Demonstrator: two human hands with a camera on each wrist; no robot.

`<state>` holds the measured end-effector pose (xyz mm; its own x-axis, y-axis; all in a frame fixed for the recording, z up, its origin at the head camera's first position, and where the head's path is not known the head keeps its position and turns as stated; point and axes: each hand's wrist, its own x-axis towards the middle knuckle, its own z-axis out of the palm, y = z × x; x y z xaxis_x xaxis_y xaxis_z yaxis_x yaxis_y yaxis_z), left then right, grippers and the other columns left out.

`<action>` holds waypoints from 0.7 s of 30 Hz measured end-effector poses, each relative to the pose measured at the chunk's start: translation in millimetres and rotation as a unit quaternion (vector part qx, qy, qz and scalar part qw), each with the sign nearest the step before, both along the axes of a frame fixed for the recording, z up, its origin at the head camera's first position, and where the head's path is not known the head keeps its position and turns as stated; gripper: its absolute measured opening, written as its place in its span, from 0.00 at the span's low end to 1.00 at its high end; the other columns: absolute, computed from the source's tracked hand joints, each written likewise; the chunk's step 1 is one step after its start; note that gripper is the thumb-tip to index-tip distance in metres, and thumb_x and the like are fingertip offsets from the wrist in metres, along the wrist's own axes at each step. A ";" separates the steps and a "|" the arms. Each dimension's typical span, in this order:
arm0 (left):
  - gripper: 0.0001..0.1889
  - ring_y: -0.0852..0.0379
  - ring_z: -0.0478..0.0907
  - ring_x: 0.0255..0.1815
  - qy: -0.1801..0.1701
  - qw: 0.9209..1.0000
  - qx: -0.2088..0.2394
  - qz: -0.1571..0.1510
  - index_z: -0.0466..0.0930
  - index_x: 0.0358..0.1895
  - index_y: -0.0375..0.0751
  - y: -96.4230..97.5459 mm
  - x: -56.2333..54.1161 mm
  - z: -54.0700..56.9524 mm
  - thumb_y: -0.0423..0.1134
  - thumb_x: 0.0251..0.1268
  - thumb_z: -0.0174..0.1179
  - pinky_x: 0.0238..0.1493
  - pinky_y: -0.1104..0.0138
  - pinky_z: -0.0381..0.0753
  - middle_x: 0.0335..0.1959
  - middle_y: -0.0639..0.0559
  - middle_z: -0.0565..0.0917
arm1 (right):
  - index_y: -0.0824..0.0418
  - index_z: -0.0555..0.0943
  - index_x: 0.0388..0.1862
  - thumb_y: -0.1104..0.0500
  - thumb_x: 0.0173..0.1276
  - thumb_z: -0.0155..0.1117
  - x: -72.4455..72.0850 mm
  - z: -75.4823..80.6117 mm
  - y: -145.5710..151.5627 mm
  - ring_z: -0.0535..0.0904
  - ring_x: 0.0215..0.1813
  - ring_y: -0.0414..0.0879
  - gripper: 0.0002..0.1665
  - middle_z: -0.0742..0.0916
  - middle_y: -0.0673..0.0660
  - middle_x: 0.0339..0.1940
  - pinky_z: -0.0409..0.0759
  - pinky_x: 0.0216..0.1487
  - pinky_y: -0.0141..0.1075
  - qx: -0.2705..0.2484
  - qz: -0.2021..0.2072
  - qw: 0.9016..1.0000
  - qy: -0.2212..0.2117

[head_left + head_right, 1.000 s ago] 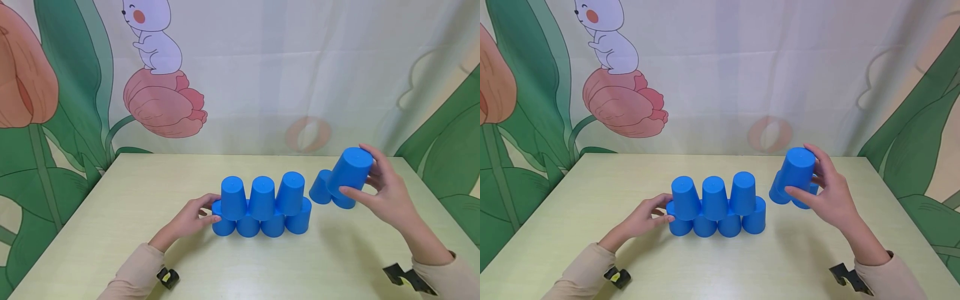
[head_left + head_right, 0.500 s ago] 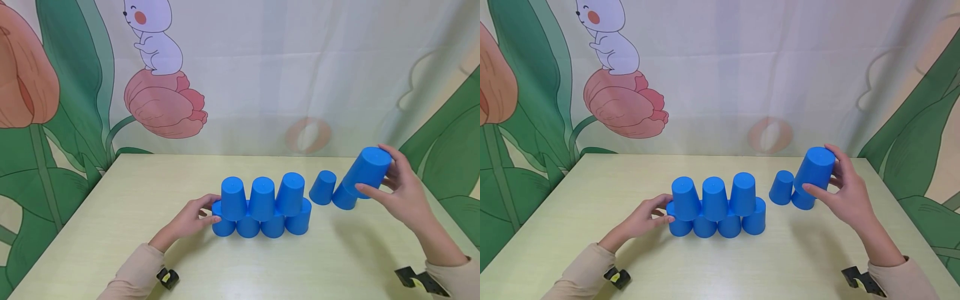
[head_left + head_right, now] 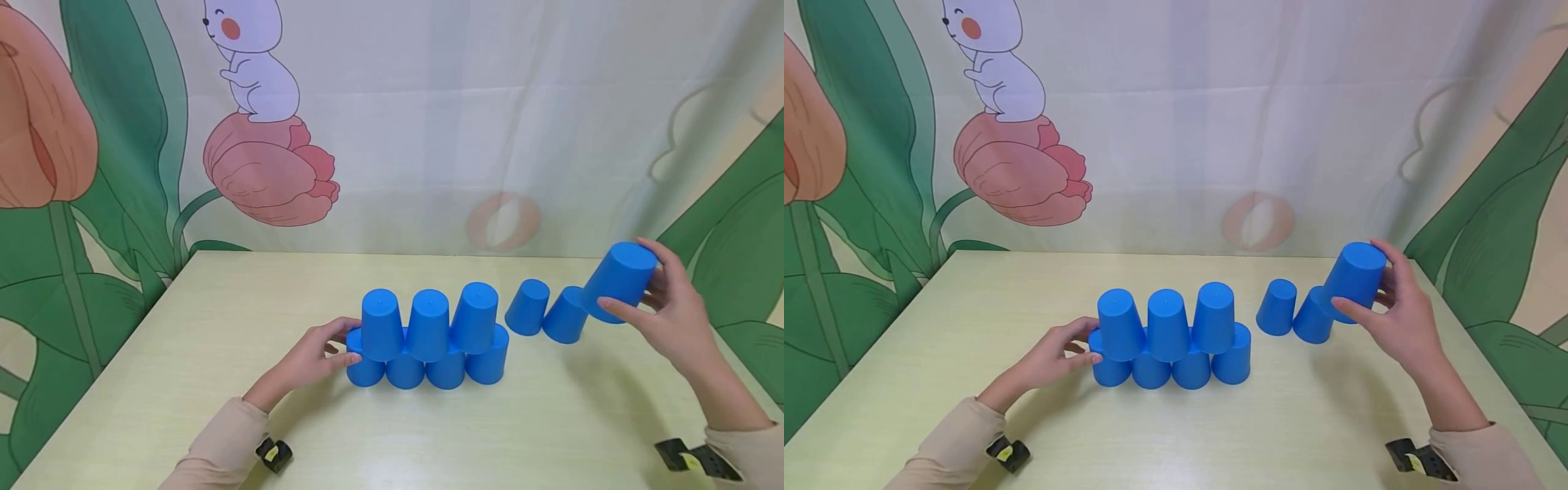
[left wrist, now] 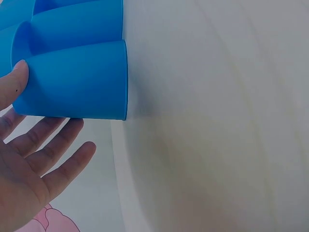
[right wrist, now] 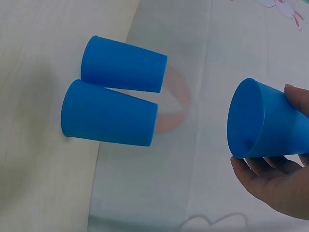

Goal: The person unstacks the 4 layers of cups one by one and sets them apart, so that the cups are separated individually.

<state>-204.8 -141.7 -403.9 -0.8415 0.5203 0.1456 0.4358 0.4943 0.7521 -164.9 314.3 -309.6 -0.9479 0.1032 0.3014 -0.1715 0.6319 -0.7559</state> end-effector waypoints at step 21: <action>0.26 0.48 0.76 0.47 -0.009 1.000 0.001 0.009 0.67 0.59 0.40 0.0 1.6 2.6 0.41 0.58 0.61 0.44 0.56 0.76 0.51 0.45 0.77 | 0.58 0.39 0.72 0.54 0.61 0.63 -18.0 -31.4 27.8 0.59 0.56 0.80 0.52 0.59 0.80 0.64 0.62 0.44 0.70 0.027 -0.036 0.998 -0.038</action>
